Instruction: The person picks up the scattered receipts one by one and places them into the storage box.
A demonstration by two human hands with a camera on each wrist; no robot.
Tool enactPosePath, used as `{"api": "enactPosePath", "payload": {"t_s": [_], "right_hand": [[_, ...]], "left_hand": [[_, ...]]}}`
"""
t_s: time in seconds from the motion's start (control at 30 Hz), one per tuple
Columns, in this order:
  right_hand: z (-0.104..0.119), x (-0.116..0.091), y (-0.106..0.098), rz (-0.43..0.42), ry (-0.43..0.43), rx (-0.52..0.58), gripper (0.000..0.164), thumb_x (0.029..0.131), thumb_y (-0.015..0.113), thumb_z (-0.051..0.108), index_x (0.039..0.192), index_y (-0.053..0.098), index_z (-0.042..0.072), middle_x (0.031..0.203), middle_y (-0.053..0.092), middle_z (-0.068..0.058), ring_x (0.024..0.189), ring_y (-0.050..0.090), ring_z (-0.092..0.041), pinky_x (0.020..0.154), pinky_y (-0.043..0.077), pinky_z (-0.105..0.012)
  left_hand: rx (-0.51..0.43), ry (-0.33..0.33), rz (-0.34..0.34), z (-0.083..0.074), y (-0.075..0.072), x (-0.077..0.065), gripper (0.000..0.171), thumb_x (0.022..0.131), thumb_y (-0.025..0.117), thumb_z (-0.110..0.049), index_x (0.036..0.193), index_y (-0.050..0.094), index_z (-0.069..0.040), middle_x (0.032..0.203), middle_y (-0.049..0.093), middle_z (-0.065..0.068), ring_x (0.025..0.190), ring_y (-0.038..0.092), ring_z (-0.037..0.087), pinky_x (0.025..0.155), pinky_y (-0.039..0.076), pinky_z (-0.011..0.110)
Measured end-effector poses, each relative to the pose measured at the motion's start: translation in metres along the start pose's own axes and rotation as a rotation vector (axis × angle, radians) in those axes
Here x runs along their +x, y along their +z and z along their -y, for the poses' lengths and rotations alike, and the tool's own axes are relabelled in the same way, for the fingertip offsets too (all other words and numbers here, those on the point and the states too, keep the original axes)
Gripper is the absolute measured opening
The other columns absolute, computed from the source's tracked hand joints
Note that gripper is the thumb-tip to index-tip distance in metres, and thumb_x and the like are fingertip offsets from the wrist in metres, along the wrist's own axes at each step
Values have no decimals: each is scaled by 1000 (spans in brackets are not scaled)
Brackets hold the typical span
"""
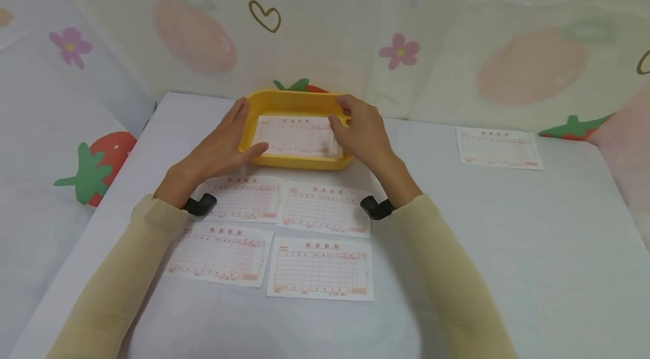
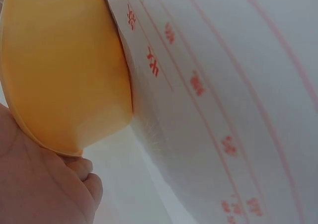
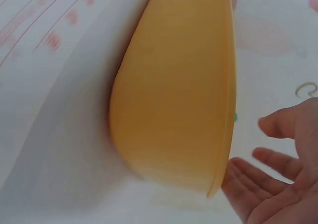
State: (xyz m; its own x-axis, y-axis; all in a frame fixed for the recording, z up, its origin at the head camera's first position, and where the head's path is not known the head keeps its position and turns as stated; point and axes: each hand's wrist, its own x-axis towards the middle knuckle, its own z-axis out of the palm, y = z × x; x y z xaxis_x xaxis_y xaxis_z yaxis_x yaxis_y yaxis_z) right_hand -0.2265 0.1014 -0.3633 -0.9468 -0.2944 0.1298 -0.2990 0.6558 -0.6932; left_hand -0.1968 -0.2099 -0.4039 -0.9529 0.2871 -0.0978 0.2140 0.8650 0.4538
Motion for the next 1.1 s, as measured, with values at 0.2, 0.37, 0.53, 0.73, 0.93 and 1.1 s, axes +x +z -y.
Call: {"api": "enactPosePath", "payload": {"t_s": [0.2,0.37,0.53,0.73,0.93,1.1], "right_hand": [[-24,-13,-12,-104,-82,22,42,104,66,14,141,62,-4,143,65,-23,129,65,-38,108,57,-52],[-39,-21,-26,-156,-101,27,38,103,66,11,138,63,-6,140,66,-24,127,65,-40,109,56,-55],[-55,-30,-40,-180,-76,27,39,103,65,12,138,63,-5,140,65,-25,129,64,-41,112,53,-56],[-79,-41,-63,-174,-1,-12,41,104,63,13,141,60,-5,144,61,-26,135,60,-43,114,50,-57],[-103,-48,-80,-159,55,-26,44,106,60,18,144,58,-4,147,58,-27,137,57,-44,115,49,-58],[-122,-53,-96,-199,101,-32,42,107,61,21,141,63,-2,143,64,-24,131,62,-30,112,54,-29]], "left_hand": [[-7,4,0,2,3,0,111,100,46,-72,169,-12,-7,180,-16,6,169,-3,31,138,9,50],[-1,11,-8,5,2,-1,110,100,45,-71,169,-13,-7,180,-16,7,169,-3,31,138,10,51],[-10,2,-8,5,-1,-2,112,100,47,-72,169,-14,-9,180,-16,7,169,-3,31,137,12,52],[-22,0,-9,4,-3,-1,113,98,47,-74,169,-14,-11,180,-17,4,169,-2,31,137,14,53],[-8,-26,-4,5,-3,-4,113,98,47,-75,169,-16,-12,179,-19,2,169,-2,31,137,14,53],[-14,-26,-13,6,-3,-6,114,98,47,-75,169,-15,-12,179,-18,2,169,-1,30,137,15,53]]}}
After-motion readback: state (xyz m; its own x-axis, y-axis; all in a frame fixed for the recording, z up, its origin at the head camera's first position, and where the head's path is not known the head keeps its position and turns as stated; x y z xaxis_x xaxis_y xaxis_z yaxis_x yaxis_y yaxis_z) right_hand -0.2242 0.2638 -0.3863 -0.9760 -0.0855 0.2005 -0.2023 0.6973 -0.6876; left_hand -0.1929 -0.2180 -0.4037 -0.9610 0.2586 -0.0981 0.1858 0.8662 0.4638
